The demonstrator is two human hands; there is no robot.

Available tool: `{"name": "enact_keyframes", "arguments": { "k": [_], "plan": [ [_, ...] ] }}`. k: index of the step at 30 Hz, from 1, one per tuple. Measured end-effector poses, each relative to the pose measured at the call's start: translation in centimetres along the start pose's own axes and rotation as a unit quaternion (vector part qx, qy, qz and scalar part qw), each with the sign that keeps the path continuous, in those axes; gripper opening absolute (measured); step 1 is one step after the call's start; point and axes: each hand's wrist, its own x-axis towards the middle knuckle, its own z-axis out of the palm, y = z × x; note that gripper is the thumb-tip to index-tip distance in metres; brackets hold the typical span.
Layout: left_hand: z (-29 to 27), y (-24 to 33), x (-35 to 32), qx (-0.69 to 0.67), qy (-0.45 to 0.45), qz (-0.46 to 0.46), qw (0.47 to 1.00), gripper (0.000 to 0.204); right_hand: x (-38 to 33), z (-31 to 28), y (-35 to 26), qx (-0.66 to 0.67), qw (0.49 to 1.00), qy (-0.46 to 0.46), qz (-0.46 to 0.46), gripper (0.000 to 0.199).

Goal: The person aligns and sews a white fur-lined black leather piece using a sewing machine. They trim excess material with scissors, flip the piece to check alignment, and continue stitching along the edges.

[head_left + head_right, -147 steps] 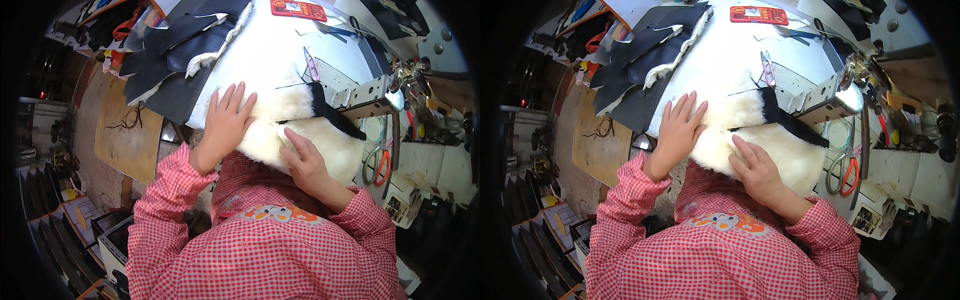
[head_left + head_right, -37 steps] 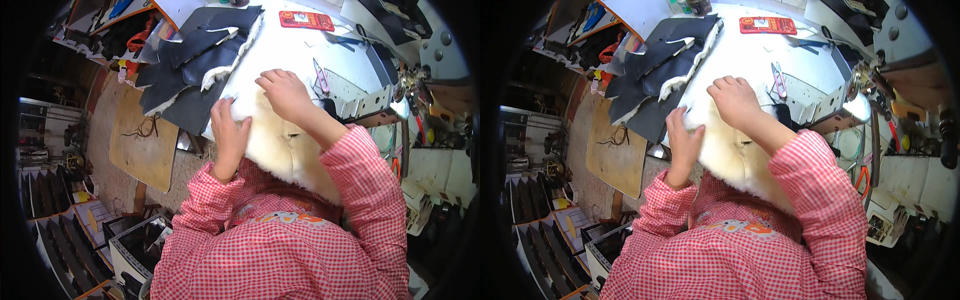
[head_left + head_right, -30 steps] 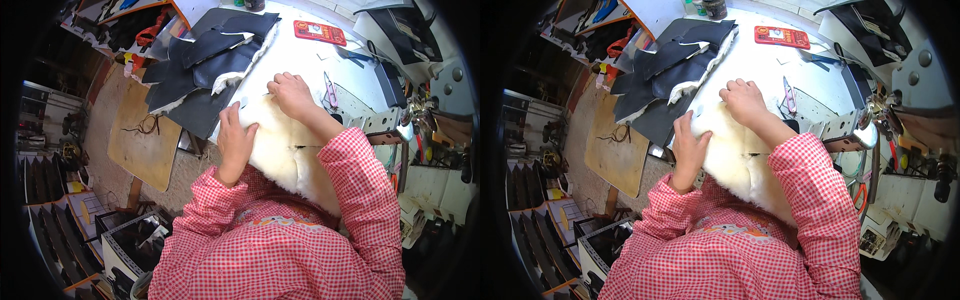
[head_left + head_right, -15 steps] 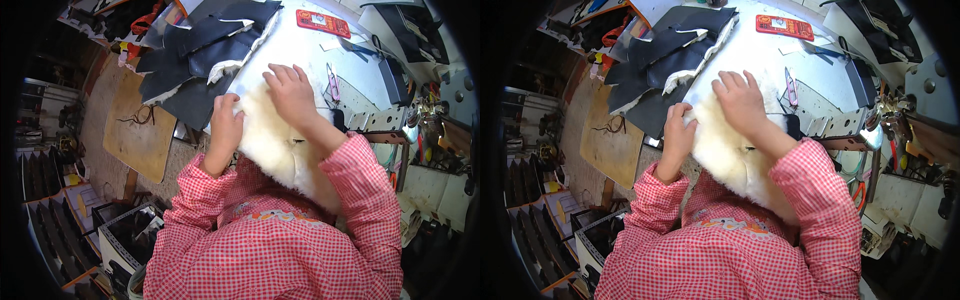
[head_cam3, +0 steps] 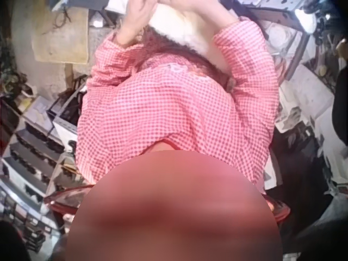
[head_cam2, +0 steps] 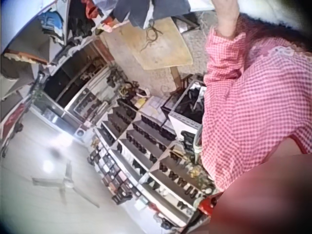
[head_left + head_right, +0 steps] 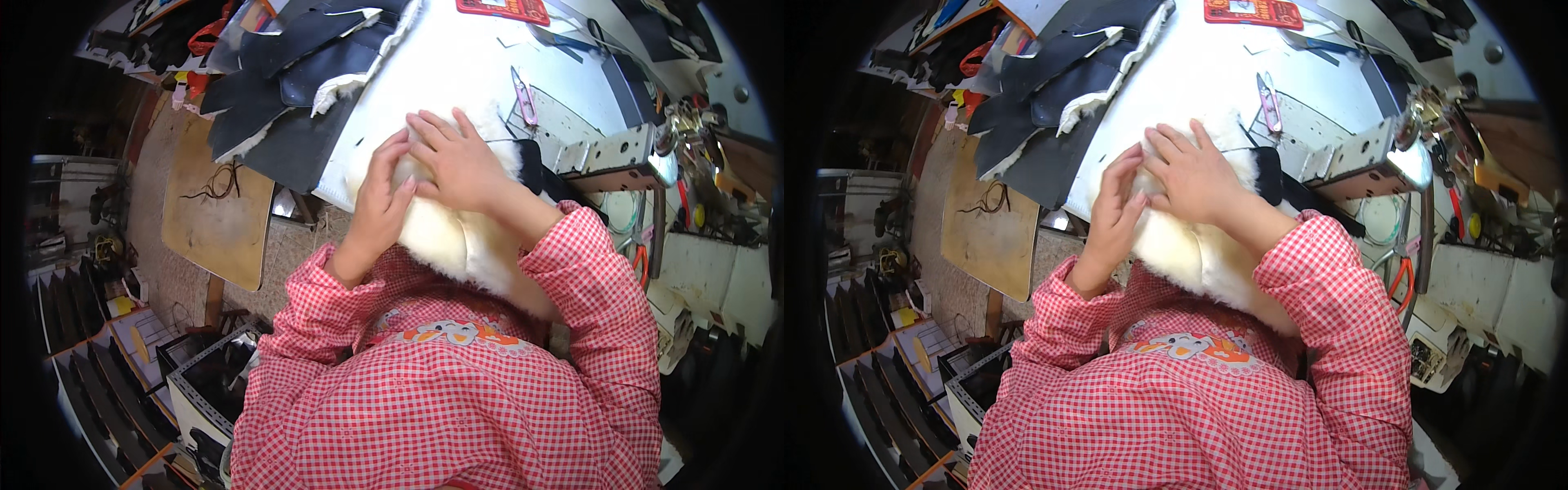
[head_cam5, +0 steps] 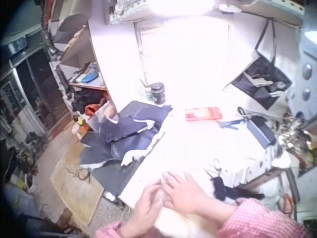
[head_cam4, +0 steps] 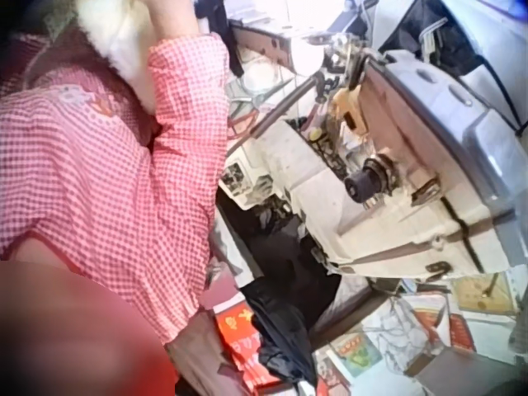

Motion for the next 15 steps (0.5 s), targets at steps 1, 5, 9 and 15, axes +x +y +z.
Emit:
{"name": "enact_keyframes", "arguments": {
  "k": [1,5,9,15],
  "plan": [
    [-0.2,-0.2,-0.6,0.075,-0.035,0.050,0.995,0.043,-0.6,-0.3,0.1,0.082,0.994,0.066,-0.004,0.056],
    [-2.0,-0.2,-2.8,0.272,-0.189,0.125,0.935,0.050,-5.3,-2.4,-1.8,0.208,0.961,0.180,-0.016,0.046],
    [-2.5,0.2,-3.6,0.375,-0.275,0.174,0.868,0.066,-11.5,-4.0,-5.2,0.156,0.984,0.087,0.013,0.046],
    [-1.6,0.3,-3.7,0.436,-0.286,0.199,0.830,0.066,-14.9,-3.7,-4.0,0.274,0.937,0.145,0.160,0.030]
  ]
}}
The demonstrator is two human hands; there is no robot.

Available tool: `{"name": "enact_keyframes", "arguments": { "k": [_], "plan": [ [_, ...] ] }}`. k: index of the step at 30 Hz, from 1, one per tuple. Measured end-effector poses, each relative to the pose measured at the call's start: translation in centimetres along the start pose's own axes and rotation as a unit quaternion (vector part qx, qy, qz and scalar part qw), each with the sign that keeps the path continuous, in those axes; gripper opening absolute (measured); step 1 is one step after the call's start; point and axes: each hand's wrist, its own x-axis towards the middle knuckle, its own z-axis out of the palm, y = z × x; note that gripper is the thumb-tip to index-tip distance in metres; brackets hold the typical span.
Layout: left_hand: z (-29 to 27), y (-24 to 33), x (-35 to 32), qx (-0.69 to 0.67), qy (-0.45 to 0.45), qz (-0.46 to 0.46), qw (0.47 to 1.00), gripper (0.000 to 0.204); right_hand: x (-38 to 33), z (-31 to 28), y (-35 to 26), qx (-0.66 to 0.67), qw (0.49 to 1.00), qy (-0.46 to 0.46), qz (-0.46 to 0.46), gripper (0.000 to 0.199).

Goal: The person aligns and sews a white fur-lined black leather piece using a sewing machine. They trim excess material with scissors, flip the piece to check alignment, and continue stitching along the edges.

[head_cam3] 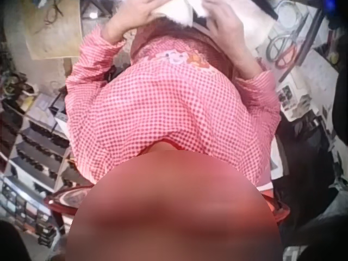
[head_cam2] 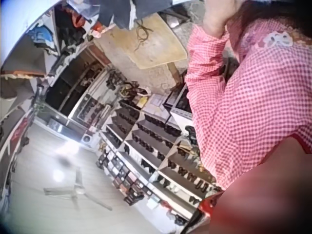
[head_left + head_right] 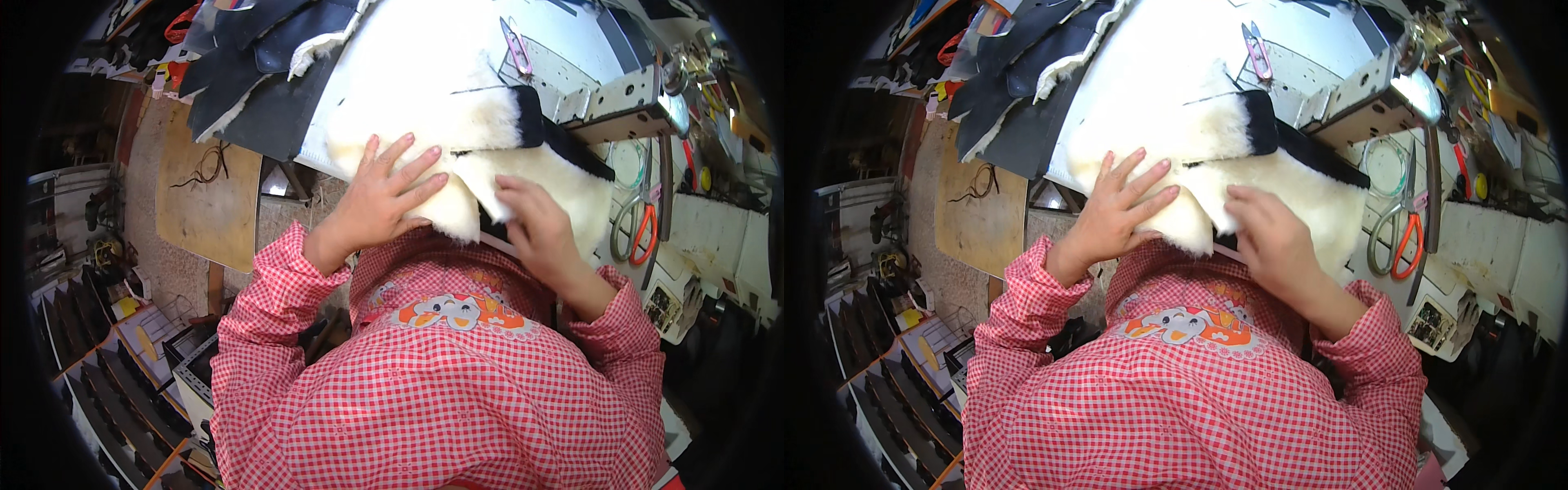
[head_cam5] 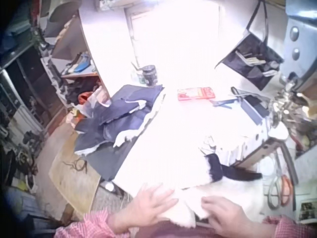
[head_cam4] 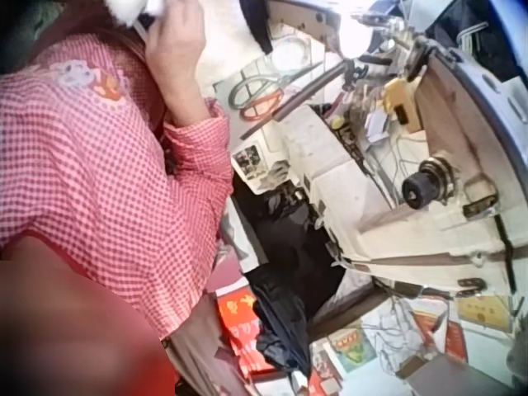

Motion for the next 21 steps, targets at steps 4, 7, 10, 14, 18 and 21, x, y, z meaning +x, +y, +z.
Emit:
{"name": "enact_keyframes", "arguments": {
  "k": [4,7,10,14,18,21],
  "plan": [
    [0.1,0.5,0.1,0.008,-0.012,-0.018,1.000,0.061,0.5,-0.8,1.0,0.279,0.922,-0.023,0.266,0.028],
    [0.2,0.8,0.3,-0.005,0.009,-0.042,0.999,0.045,0.9,-0.7,1.2,0.314,0.907,-0.012,0.279,0.027],
    [0.5,1.4,0.6,-0.033,0.045,-0.074,0.996,0.034,0.8,-0.3,1.0,0.332,0.904,0.011,0.270,0.025],
    [0.7,2.0,0.7,-0.056,0.057,-0.112,0.991,0.029,0.7,-0.2,1.2,0.349,0.895,0.017,0.277,0.024],
    [1.0,2.2,0.5,0.017,0.051,-0.083,0.995,0.036,0.6,-0.2,1.6,0.338,0.904,0.011,0.262,0.023],
    [1.3,2.2,0.3,0.063,0.055,-0.045,0.995,0.048,0.3,0.0,1.7,0.346,0.904,0.011,0.253,0.023]
  ]
}}
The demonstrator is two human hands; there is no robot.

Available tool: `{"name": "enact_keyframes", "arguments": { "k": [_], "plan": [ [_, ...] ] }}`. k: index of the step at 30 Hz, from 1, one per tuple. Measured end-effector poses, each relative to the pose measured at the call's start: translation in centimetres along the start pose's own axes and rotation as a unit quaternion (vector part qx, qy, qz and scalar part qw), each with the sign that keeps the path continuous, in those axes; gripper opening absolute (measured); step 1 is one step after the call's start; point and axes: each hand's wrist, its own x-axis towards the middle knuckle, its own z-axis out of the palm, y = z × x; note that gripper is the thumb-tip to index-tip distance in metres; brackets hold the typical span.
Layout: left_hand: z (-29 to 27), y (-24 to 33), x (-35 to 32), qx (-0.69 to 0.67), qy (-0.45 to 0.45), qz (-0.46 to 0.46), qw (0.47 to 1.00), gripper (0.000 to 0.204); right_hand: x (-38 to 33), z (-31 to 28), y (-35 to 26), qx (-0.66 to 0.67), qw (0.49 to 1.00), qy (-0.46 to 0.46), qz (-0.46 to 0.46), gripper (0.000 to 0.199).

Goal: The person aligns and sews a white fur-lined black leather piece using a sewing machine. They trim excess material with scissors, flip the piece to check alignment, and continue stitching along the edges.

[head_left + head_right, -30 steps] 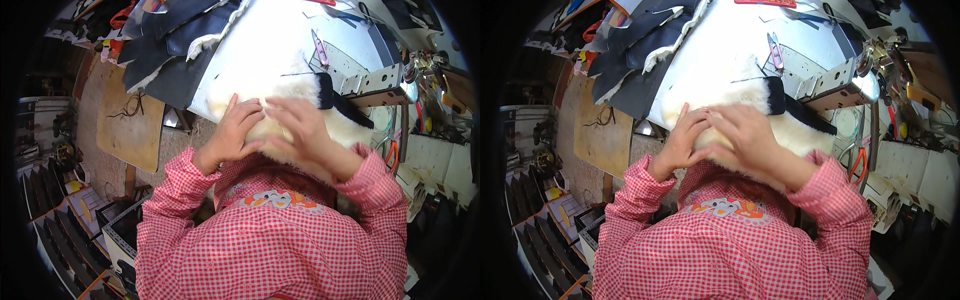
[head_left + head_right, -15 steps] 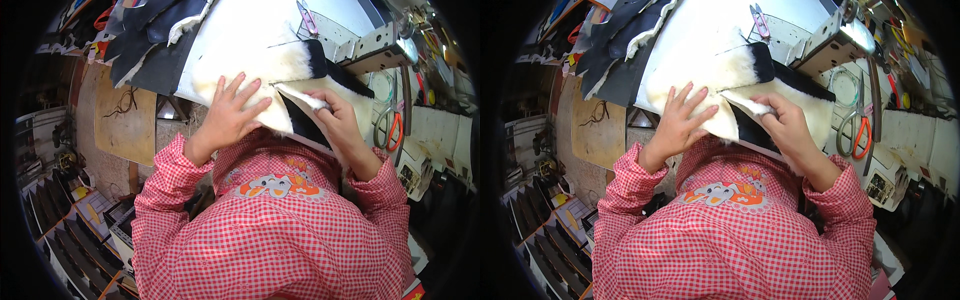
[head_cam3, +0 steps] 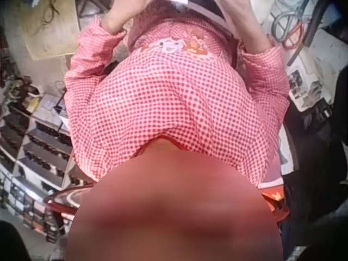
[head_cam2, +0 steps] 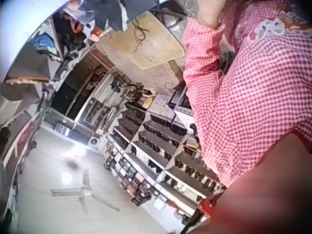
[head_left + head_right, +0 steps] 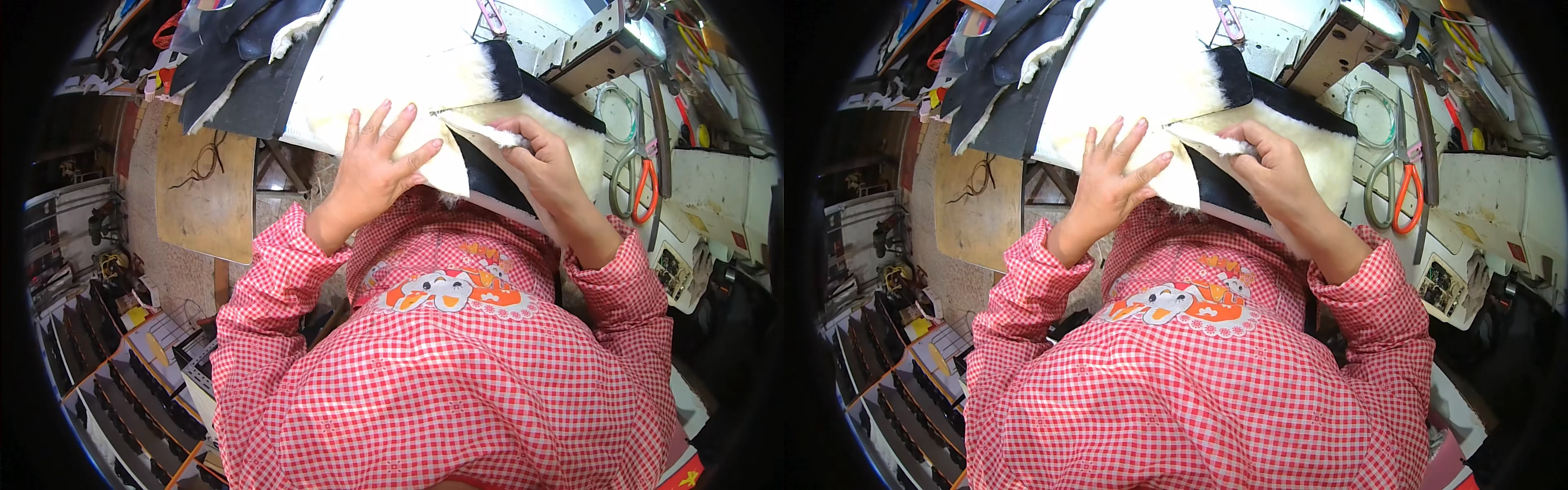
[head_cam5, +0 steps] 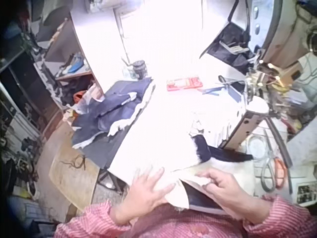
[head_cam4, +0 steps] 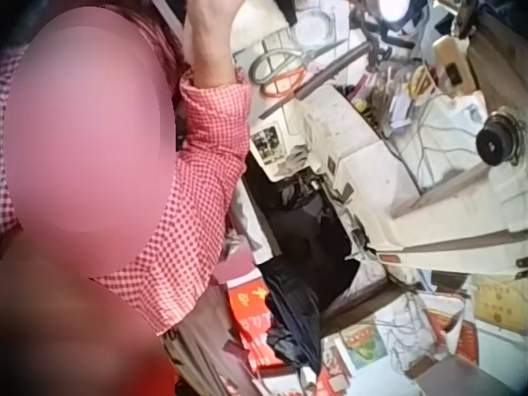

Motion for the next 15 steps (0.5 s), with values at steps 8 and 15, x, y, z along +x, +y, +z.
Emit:
{"name": "enact_keyframes", "arguments": {
  "k": [8,15],
  "plan": [
    [0.9,0.3,-0.6,0.020,0.061,0.062,0.996,0.057,-0.4,0.1,0.7,-0.096,0.986,-0.017,-0.133,0.029],
    [0.8,0.4,-0.5,0.027,0.037,0.076,0.996,0.052,-1.4,0.8,-0.1,-0.359,0.875,-0.005,-0.324,0.041]
  ]
}}
